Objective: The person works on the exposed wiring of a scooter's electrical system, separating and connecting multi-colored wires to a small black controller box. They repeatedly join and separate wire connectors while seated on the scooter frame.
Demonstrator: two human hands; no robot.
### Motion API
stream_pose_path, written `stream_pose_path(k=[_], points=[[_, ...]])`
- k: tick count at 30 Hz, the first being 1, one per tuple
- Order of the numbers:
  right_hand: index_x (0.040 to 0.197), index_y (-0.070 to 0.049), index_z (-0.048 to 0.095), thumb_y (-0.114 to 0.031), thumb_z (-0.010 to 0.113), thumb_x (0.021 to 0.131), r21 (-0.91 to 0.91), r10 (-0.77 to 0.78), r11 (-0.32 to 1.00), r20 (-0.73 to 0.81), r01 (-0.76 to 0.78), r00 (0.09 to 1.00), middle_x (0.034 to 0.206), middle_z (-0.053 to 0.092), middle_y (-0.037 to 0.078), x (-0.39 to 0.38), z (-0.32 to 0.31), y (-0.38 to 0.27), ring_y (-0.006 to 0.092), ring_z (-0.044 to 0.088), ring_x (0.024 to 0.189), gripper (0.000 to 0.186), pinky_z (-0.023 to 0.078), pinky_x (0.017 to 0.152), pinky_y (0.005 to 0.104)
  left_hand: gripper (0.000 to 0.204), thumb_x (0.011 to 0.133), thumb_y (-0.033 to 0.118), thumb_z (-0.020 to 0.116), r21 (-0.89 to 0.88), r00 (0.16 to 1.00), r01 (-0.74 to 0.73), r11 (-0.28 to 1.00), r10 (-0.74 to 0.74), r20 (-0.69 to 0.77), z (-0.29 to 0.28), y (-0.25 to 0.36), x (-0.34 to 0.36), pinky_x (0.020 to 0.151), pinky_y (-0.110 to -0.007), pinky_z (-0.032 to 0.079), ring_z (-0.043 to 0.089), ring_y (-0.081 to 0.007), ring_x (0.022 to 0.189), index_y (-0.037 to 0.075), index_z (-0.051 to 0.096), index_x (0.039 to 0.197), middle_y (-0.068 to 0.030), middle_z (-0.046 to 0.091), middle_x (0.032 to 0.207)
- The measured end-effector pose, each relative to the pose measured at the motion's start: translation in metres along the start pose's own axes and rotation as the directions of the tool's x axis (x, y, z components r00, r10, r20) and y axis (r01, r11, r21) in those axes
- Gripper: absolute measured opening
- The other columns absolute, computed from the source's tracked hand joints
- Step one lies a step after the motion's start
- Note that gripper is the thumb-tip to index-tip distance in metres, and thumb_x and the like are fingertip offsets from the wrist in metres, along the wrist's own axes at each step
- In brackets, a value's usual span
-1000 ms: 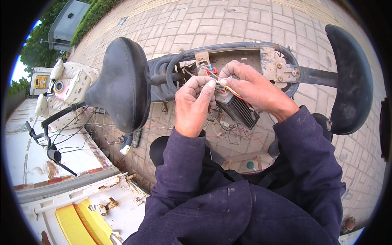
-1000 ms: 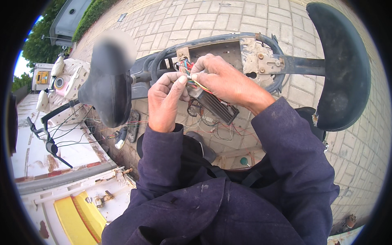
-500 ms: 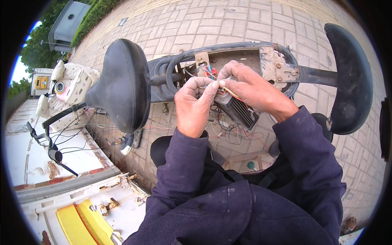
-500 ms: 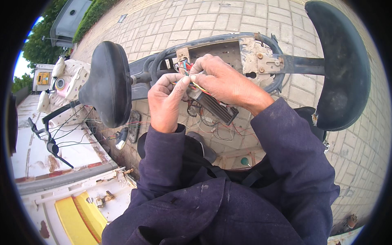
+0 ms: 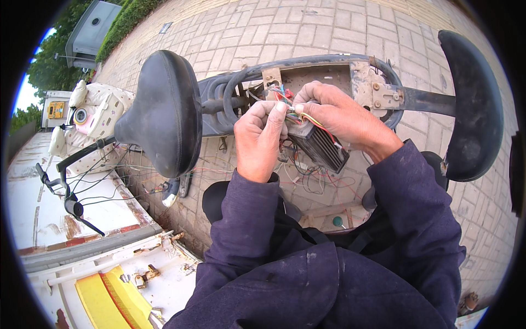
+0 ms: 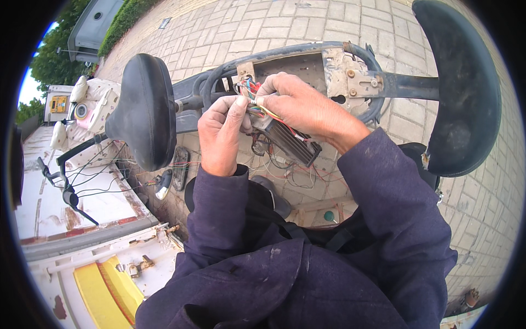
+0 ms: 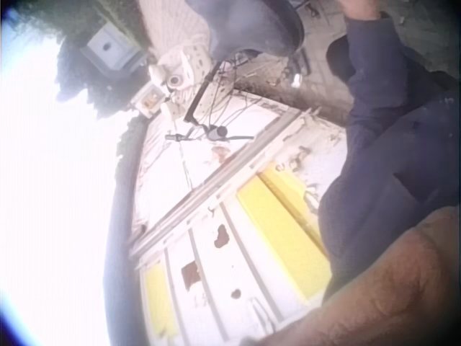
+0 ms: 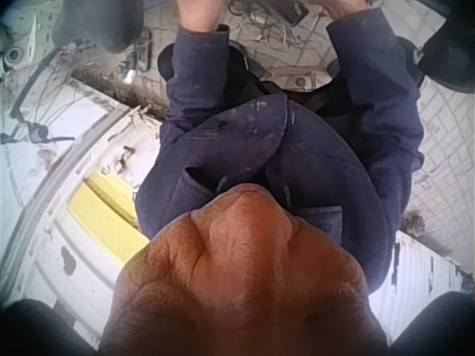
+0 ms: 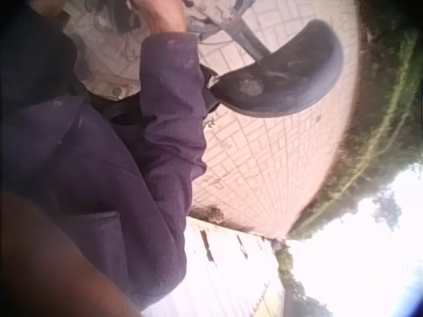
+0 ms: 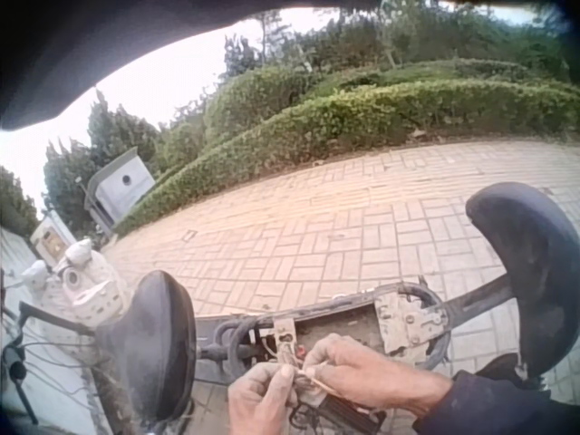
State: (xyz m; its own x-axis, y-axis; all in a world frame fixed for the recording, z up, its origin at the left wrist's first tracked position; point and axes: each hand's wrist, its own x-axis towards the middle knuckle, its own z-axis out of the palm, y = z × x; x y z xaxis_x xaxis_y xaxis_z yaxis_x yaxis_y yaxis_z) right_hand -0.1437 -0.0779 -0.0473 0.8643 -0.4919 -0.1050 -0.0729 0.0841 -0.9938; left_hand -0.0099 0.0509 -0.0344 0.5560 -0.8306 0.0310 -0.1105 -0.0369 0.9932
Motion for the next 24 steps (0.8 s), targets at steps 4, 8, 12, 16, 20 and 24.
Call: stream_pose_path(k=[4,8,12,16,20,24], points=[[0.109,0.006,0.064,-0.020,0.055,0.094,0.009,0.020,1.000,0.009,-0.020,1.000,0.104,0.063,0.013,0.0000,0.0000,-0.0028,0.0175,0.059,0.096,0.031,0.049,0.082,0.0322,0.022,0.100,0.020,0.066,-0.003,1.000,0.003,1.000,-0.003,0.005,-0.0004,0.0006,-0.0008,0.056,-0.020,0.040,0.050,-0.0035,0.062,-0.002,0.068,0.101,0.0015,0.060,0.073],[0.109,0.006,0.064,-0.019,0.055,0.095,-0.007,0.033,0.999,0.007,-0.032,0.999,0.102,0.063,0.012,-0.0003,0.0004,-0.0045,0.0169,0.060,0.094,0.030,0.049,0.081,0.0320,0.022,0.100,0.020,0.066,0.001,1.000,0.008,1.000,-0.008,0.007,-0.0005,0.0008,-0.0006,0.057,-0.020,0.041,0.050,-0.0035,0.062,-0.002,0.067,0.102,0.0016,0.060,0.073],[0.109,0.006,0.064,-0.018,0.055,0.095,0.017,0.034,0.999,-0.011,-0.034,0.999,0.102,0.063,0.012,-0.0020,0.0022,-0.0058,0.0167,0.060,0.094,0.029,0.049,0.081,0.0317,0.022,0.100,0.020,0.066,0.022,1.000,0.001,1.000,-0.001,0.015,-0.0007,0.0002,-0.0007,0.056,-0.021,0.040,0.050,-0.0034,0.062,-0.001,0.067,0.101,0.0017,0.059,0.073],[0.108,0.006,0.064,-0.018,0.055,0.095,0.026,0.037,0.999,-0.006,-0.037,0.999,0.102,0.063,0.012,-0.0022,0.0028,-0.0066,0.0166,0.060,0.094,0.029,0.049,0.080,0.0315,0.022,0.101,0.021,0.065,0.059,1.000,-0.020,0.998,0.020,0.008,-0.0002,-0.0009,-0.0004,0.055,-0.021,0.040,0.049,-0.0035,0.062,-0.002,0.066,0.100,0.0020,0.059,0.072],[0.108,0.006,0.064,-0.019,0.055,0.094,0.034,0.040,0.999,-0.014,-0.040,0.999,0.100,0.063,0.012,-0.0016,0.0035,-0.0056,0.0163,0.059,0.092,0.030,0.049,0.079,0.0314,0.024,0.101,0.022,0.066,0.077,1.000,0.009,0.997,-0.011,0.022,-0.0018,0.0000,-0.0008,0.063,-0.021,0.042,0.053,-0.0058,0.068,-0.002,0.065,0.102,-0.0003,0.062,0.077],[0.107,0.006,0.064,-0.020,0.055,0.094,0.023,0.021,1.000,-0.008,-0.021,1.000,0.098,0.063,0.011,-0.0004,0.0034,-0.0042,0.0157,0.059,0.090,0.030,0.048,0.077,0.0310,0.023,0.101,0.021,0.065,0.071,1.000,-0.005,0.997,0.004,0.005,0.0000,-0.0007,-0.0009,0.060,-0.021,0.042,0.051,-0.0049,0.066,-0.002,0.065,0.101,0.0006,0.060,0.076]])
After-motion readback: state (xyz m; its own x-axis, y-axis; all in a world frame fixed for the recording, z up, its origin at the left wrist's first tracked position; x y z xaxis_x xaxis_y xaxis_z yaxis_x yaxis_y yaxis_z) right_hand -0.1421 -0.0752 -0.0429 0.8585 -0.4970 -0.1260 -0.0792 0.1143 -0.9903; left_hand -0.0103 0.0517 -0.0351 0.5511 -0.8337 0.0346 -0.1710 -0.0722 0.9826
